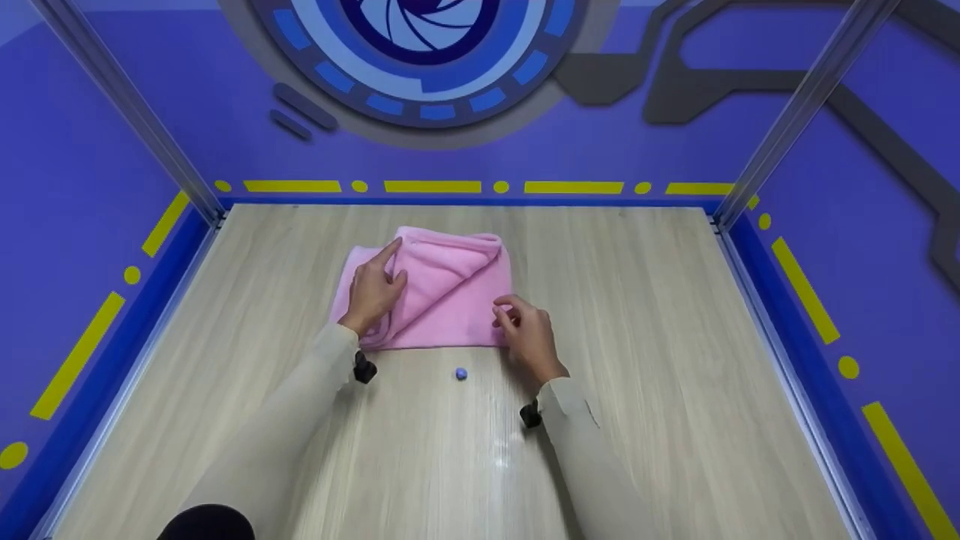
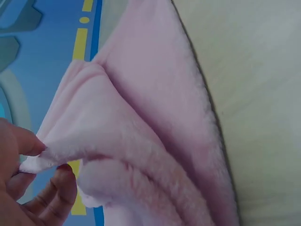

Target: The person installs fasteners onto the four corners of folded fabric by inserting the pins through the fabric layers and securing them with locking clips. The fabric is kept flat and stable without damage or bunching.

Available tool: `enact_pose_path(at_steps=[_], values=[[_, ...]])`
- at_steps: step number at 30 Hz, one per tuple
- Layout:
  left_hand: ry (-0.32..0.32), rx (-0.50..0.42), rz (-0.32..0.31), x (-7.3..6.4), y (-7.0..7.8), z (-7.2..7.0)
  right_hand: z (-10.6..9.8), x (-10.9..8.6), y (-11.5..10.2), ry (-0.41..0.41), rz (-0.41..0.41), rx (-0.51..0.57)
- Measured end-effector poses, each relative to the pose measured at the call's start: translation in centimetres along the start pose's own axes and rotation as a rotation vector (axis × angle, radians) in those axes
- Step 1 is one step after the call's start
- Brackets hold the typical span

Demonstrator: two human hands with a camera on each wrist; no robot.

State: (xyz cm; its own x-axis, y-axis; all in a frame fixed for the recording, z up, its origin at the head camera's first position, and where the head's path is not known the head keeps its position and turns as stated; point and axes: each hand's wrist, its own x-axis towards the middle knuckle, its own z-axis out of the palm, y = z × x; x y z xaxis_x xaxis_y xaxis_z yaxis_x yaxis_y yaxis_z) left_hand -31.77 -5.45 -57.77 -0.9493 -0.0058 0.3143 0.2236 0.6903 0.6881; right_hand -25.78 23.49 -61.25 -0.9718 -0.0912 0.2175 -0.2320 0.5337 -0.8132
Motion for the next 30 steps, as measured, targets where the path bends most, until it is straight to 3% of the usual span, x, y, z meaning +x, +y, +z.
enact_pose_path(at_steps=[4, 10, 18, 30], values=[[-0.028, 0.038, -0.003, 0.1, -0.7, -0.1, 0.0, 0.1, 0.1, 0.000, -0.009, 0.002], [-0.019, 0.083, 0.030, 0.2, -1.8, 0.0, 0.0, 0.0, 0.3, -0.007, -0.039, 0.011], [-0.071, 0.149, -0.053, -0.4, -3.1, 0.1, -0.1, -0.2, 0.3, -0.013, -0.026, 0.012], [-0.127, 0.222, -0.081, -0.5, -3.6, 0.7, -0.5, -0.2, 0.2, -0.020, -0.007, 0.007]])
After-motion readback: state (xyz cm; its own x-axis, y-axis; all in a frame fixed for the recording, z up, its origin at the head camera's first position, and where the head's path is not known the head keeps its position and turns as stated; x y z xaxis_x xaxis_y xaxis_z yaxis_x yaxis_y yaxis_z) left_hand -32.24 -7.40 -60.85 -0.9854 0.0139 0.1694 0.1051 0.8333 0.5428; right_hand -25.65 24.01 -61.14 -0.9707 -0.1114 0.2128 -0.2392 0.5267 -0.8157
